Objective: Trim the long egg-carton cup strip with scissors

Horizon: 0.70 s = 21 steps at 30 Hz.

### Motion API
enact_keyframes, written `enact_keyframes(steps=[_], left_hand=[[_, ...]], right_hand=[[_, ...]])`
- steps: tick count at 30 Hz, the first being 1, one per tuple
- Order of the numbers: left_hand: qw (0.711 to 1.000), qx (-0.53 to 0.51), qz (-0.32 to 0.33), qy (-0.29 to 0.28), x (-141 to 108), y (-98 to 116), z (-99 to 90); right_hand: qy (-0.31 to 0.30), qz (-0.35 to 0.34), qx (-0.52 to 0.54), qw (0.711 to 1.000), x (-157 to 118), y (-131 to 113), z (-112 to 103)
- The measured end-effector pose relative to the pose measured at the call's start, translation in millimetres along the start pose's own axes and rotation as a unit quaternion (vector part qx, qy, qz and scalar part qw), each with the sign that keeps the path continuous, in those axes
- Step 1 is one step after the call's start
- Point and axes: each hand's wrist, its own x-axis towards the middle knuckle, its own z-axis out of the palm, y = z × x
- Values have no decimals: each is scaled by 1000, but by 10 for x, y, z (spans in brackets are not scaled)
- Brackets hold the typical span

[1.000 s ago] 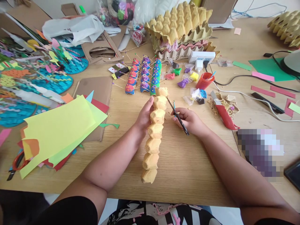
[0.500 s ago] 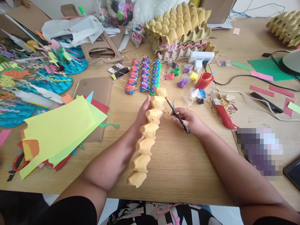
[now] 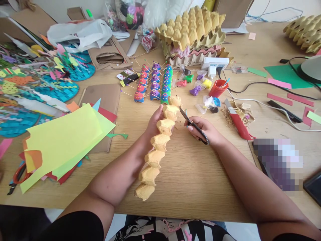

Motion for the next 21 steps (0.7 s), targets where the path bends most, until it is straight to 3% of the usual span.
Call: enact_keyframes(steps=[21], left_hand=[[999, 0, -31, 14, 25, 40, -7]], right_hand=[[32, -4, -45, 998, 27, 55, -59]])
